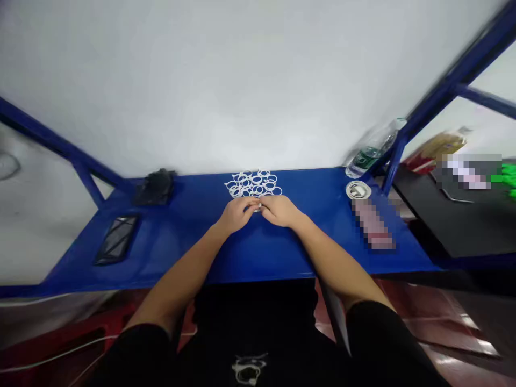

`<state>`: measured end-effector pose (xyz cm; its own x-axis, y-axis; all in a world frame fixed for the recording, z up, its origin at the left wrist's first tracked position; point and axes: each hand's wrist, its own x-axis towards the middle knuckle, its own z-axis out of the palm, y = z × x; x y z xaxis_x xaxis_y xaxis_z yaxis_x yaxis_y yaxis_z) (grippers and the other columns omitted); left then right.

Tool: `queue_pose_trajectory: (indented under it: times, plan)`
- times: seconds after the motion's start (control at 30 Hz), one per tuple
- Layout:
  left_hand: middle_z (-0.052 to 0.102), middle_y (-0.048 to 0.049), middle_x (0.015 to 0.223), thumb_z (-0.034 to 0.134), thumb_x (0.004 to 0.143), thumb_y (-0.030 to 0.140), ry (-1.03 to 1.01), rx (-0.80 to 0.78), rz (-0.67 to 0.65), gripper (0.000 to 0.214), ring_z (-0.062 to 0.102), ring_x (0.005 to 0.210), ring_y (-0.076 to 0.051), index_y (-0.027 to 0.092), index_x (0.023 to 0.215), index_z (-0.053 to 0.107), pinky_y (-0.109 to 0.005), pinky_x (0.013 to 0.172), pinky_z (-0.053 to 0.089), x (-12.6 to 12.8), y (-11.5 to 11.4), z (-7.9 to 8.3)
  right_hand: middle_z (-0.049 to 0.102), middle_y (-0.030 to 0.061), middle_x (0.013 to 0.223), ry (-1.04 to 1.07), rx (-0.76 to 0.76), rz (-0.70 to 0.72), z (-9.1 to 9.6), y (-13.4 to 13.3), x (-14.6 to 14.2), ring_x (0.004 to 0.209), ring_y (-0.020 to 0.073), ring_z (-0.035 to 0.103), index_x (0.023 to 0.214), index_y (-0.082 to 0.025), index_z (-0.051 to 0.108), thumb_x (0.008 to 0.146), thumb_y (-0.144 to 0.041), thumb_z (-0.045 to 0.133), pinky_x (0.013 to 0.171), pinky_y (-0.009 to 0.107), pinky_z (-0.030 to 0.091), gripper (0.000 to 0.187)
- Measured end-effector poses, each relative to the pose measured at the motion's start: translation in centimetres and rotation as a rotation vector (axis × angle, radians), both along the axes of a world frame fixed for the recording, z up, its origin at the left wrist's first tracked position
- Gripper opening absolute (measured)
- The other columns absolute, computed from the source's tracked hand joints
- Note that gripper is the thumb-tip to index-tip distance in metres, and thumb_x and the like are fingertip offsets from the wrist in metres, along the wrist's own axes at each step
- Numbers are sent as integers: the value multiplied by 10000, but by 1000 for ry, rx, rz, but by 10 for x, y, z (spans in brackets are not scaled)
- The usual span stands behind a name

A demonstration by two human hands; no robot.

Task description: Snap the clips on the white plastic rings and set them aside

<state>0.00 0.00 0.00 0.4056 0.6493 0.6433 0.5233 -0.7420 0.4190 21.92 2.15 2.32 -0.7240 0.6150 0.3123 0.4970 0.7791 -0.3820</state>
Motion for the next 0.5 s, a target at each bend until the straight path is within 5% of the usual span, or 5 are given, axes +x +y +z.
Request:
queue_pose_trajectory:
  times: [0.5]
  plan:
    - [815, -68, 1037, 624, 1050, 288, -43, 59, -40, 182, 791, 924, -185, 206, 1193, 703, -331, 867, 619, 7, -4, -4, 672, 55, 768, 66, 40, -22, -1, 1, 1, 694, 187, 564, 812, -197, 610, 900, -221, 448, 673, 294, 396, 186]
